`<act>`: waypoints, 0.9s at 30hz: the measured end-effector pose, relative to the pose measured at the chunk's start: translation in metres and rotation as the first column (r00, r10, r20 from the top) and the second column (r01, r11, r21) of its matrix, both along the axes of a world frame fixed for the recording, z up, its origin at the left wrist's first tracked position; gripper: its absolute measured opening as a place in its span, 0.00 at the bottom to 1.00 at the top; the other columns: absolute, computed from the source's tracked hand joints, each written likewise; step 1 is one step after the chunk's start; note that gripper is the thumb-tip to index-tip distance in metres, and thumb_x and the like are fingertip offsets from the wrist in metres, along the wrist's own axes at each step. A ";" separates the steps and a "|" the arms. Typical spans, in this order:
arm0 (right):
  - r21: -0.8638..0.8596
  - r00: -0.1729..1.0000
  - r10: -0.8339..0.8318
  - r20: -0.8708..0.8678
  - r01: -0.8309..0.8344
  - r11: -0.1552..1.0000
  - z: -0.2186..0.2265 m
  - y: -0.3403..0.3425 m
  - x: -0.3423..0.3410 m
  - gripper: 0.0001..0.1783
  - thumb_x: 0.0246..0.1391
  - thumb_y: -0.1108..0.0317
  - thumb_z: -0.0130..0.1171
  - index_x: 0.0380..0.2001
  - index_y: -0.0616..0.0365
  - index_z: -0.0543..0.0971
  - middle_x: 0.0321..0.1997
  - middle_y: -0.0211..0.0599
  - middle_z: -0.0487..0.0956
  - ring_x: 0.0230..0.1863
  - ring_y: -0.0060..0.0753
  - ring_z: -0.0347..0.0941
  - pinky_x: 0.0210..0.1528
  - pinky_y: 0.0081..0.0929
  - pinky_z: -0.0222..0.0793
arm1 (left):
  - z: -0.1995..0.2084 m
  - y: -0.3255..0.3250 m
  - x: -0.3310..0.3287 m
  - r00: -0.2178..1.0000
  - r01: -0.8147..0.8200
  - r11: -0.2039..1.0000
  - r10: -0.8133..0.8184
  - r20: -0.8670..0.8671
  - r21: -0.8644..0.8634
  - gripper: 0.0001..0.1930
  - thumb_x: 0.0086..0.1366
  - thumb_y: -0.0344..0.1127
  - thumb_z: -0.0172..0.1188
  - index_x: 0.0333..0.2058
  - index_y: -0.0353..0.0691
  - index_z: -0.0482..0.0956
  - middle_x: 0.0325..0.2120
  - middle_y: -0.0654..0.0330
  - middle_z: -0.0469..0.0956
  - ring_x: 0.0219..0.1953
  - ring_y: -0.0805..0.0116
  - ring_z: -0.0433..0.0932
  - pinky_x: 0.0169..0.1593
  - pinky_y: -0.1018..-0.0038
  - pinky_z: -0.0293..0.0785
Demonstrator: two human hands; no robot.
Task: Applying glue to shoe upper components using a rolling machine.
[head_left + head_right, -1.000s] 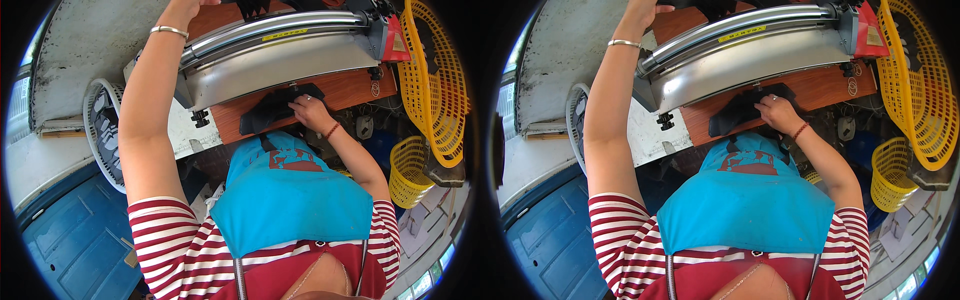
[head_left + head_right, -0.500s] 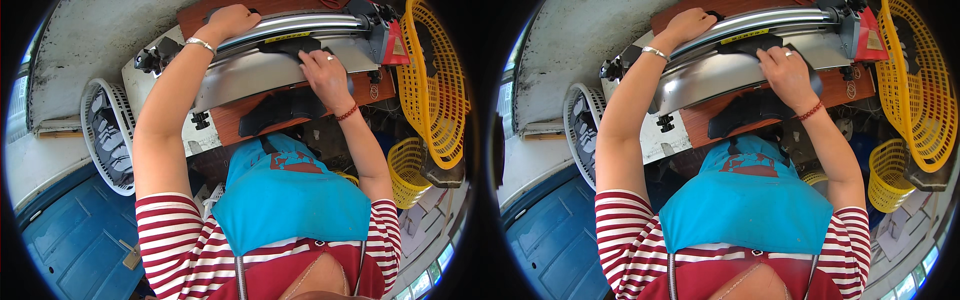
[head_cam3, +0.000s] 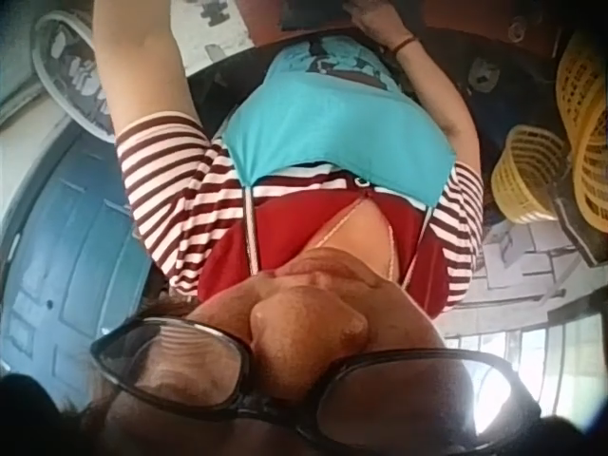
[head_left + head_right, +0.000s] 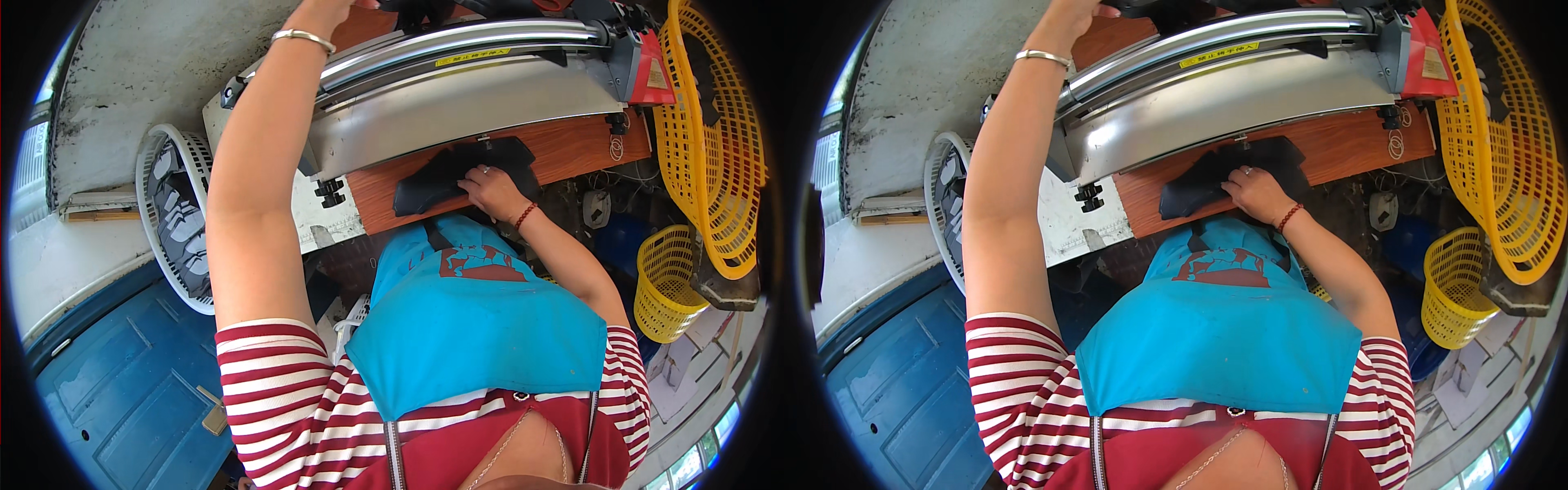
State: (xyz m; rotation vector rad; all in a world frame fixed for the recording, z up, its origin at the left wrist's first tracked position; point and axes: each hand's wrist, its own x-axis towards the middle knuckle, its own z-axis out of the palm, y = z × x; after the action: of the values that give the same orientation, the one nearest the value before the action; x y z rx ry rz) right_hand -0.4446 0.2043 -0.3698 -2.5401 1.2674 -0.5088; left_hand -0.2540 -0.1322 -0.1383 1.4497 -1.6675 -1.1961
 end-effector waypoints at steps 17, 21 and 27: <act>-0.365 0.921 -0.355 0.160 0.389 0.846 0.146 -0.083 -0.029 0.20 0.42 0.77 0.65 0.43 0.56 0.82 0.37 0.35 0.77 0.35 0.40 0.77 0.35 0.36 0.74 | -0.073 0.012 0.015 0.650 0.667 0.700 -0.380 0.658 -0.255 0.14 0.64 0.36 0.57 0.42 0.41 0.88 0.34 0.47 0.85 0.36 0.54 0.83 0.46 0.62 0.79; -0.322 0.962 -0.073 0.262 0.158 0.933 0.140 -0.053 -0.016 0.20 0.42 0.75 0.67 0.42 0.54 0.82 0.38 0.36 0.78 0.36 0.42 0.78 0.37 0.36 0.76 | -0.053 0.022 0.000 0.621 0.517 0.856 -0.364 0.694 -0.014 0.14 0.60 0.40 0.60 0.39 0.42 0.89 0.34 0.49 0.85 0.37 0.55 0.84 0.44 0.61 0.78; -0.137 0.994 -0.095 -0.054 0.087 0.987 0.037 -0.016 0.008 0.20 0.43 0.70 0.67 0.44 0.54 0.84 0.40 0.34 0.79 0.41 0.41 0.79 0.43 0.35 0.78 | -0.031 0.011 -0.006 0.951 0.156 0.985 -0.172 0.256 0.079 0.12 0.63 0.31 0.63 0.44 0.34 0.81 0.24 0.60 0.77 0.24 0.68 0.75 0.21 0.69 0.74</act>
State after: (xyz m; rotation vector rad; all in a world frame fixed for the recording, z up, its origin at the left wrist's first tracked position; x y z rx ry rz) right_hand -0.4364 0.1885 -0.3331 -2.6346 1.4216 -0.5586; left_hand -0.2600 -0.1210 -0.1696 1.5868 -1.9799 -1.1905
